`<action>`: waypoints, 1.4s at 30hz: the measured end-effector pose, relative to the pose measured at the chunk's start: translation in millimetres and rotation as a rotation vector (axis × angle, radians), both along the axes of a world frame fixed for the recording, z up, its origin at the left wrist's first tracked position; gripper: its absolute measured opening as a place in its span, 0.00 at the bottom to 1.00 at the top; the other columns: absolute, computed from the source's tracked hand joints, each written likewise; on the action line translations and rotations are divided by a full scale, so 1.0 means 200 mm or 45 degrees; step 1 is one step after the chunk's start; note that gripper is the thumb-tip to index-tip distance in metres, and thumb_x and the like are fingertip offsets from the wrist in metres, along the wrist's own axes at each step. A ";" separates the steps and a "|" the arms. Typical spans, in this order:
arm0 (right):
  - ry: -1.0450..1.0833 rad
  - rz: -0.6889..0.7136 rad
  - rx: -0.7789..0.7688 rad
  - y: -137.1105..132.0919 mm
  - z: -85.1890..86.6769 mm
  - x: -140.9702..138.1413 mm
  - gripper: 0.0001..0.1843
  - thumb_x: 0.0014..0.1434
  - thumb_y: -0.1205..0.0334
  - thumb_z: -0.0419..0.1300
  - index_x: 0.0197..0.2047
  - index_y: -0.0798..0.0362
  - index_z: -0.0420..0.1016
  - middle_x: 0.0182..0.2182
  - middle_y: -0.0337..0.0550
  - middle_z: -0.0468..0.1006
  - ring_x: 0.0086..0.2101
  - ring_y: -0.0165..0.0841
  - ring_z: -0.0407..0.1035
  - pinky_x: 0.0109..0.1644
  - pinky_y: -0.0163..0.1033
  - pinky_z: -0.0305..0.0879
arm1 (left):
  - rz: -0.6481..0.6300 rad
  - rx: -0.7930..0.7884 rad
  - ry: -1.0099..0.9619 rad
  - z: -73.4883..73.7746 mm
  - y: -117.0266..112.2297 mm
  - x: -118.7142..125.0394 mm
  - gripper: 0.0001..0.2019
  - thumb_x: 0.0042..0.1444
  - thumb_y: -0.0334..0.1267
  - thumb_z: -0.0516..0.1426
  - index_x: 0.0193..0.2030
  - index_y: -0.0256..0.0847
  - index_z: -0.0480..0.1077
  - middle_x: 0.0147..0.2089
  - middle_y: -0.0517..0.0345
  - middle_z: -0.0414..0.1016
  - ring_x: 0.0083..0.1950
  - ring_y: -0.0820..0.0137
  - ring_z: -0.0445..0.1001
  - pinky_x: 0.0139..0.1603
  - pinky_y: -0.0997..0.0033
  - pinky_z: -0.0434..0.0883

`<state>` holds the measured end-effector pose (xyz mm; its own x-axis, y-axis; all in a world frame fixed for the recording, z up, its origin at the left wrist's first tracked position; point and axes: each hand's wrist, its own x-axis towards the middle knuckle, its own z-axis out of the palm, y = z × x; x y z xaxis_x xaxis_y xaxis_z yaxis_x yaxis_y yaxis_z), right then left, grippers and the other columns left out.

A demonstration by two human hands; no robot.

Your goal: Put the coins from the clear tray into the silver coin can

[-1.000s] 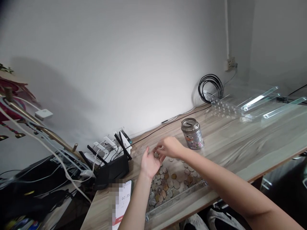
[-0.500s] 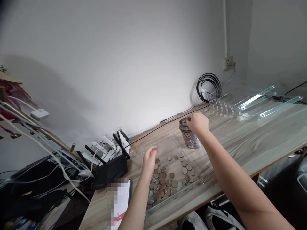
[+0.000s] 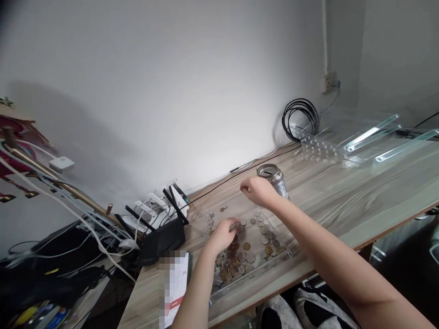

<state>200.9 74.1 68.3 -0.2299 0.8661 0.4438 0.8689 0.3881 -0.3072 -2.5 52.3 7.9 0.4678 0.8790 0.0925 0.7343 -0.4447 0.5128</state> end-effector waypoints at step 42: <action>-0.619 0.622 -0.873 -0.23 -0.18 -0.17 0.10 0.30 0.76 0.57 0.07 0.54 0.64 0.08 0.34 0.61 0.17 0.27 0.58 0.25 0.33 0.53 | -0.088 -0.690 -0.428 -0.02 -0.07 0.07 0.15 0.45 0.49 0.53 0.28 0.37 0.68 0.23 0.57 0.69 0.21 0.75 0.66 0.22 0.76 0.62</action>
